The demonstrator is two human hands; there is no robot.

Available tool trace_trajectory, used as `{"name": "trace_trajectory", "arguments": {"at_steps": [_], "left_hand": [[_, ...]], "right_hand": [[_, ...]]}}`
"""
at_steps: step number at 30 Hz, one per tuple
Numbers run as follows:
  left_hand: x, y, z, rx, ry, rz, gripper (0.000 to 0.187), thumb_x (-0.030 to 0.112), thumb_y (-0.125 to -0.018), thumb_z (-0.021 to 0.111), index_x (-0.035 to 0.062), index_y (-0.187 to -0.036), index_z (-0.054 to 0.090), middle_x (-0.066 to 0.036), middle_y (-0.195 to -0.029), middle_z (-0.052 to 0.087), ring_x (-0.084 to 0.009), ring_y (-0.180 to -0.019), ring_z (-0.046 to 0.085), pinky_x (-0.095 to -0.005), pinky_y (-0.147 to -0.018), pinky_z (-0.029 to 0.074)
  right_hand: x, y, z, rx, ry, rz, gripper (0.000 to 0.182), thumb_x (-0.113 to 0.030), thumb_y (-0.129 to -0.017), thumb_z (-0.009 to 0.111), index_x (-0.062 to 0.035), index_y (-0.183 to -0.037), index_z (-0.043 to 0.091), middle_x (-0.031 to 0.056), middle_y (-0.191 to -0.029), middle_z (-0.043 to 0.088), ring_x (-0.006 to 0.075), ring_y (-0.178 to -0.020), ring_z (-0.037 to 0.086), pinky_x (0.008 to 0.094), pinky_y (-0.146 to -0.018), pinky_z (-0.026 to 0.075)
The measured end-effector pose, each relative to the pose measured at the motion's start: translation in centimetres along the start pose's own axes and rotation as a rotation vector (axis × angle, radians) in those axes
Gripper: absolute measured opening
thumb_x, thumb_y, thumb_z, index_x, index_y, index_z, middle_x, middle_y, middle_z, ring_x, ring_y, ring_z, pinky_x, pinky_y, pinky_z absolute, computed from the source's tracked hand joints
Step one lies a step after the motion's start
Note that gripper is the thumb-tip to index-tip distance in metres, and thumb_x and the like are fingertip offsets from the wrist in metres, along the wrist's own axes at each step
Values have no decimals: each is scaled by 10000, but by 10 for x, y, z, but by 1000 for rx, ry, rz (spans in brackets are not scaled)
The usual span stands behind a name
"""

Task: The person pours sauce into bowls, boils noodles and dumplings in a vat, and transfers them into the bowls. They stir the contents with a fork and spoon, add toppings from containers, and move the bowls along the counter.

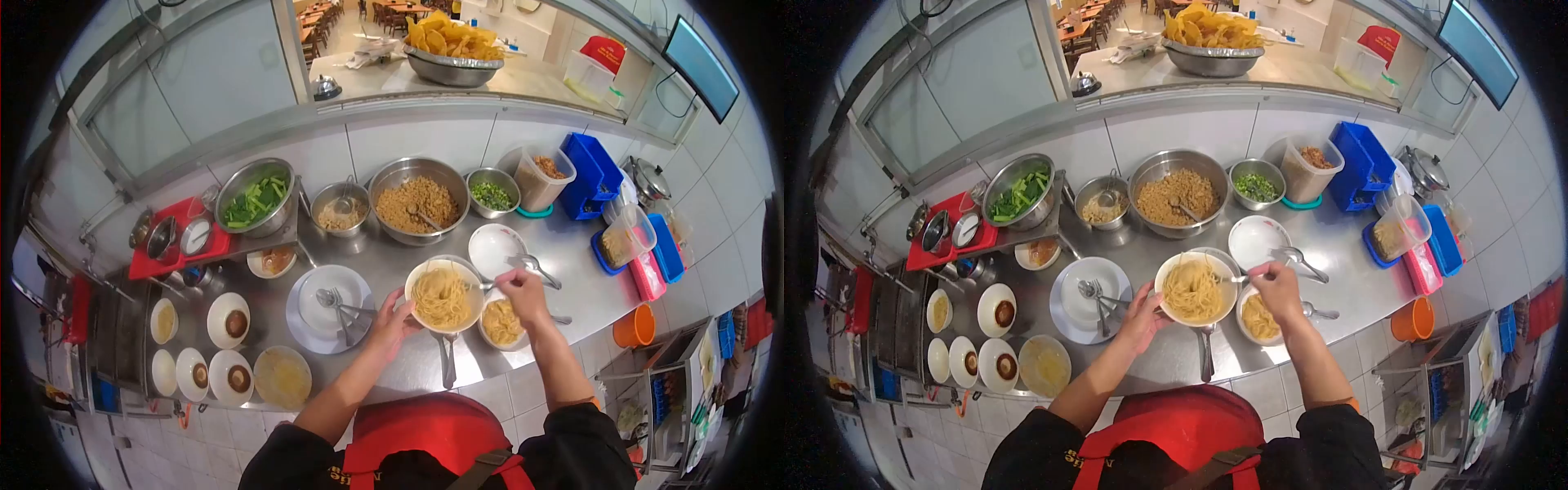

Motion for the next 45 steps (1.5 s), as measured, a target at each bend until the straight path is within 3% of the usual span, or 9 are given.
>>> {"name": "trace_trajectory", "arguments": {"at_steps": [2,5,8,11,14,17,21,36,45], "left_hand": [[-6,5,-4,24,-43,-43,570,235,-888,584,84,-1365,310,-154,-1180,538,-252,-1006,600,-404,-880,500],[-10,4,0,10,-79,-91,583,251,-883,589,92,-1369,308,-149,-1183,538,-253,-1005,600,-398,-871,498],[-15,2,-3,-9,-14,-84,591,275,-884,584,98,-1372,304,-145,-1179,542,-253,-990,602,-395,-867,494],[-6,0,5,-43,13,-99,575,293,-897,551,90,-1375,303,-131,-1199,531,-252,-1004,594,-401,-877,491],[13,-11,6,-31,-158,-117,530,310,-908,519,80,-1355,350,-116,-1210,526,-251,-1012,593,-408,-864,500],[36,-35,0,77,-598,-71,498,365,-875,558,98,-1284,464,-127,-1063,609,-240,-906,637,-385,-802,512],[100,-34,50,90,-1330,130,464,428,-816,586,133,-1174,583,-131,-871,672,-267,-876,649,-380,-797,494],[108,-57,75,-20,-1637,652,470,368,-746,634,170,-1171,609,-193,-937,646,-339,-890,619,-404,-790,480],[116,-72,123,-597,-1626,728,484,322,-723,652,199,-1190,614,-116,-892,595,-282,-890,569,-366,-802,453]], "right_hand": [[-21,4,-10,33,-140,168,134,-15,-669,652,-76,-786,670,84,-726,563,234,-750,512,339,-708,388],[-131,32,-31,257,399,-692,115,-13,-661,662,-82,-752,647,64,-700,520,234,-759,497,339,-726,368],[-173,59,-26,269,565,-960,101,-17,-658,663,-84,-723,623,65,-685,491,248,-772,481,345,-744,349],[-91,31,10,70,726,-790,94,-32,-686,669,-67,-771,649,49,-713,538,201,-749,505,323,-713,378],[14,9,21,-47,9,168,108,-62,-726,675,-47,-833,670,32,-762,591,136,-725,523,288,-661,405],[67,-4,13,40,-213,198,159,-103,-752,687,-27,-892,679,18,-805,621,83,-699,522,245,-607,414],[-13,16,-13,387,679,-467,78,-57,-680,670,-85,-746,640,60,-775,574,244,-813,512,405,-710,377],[-48,0,13,188,711,-758,115,-54,-625,654,-122,-712,622,55,-797,533,281,-852,475,420,-757,331],[15,9,4,315,346,-757,144,-23,-689,655,-105,-801,615,77,-778,522,276,-836,475,419,-795,329]]}}
Point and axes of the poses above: each hand's wrist, its own y-axis away from the middle knuckle, its own z-axis out of the palm, x = y × z, the point moved 5 cm from there along -y, towards the middle knuckle
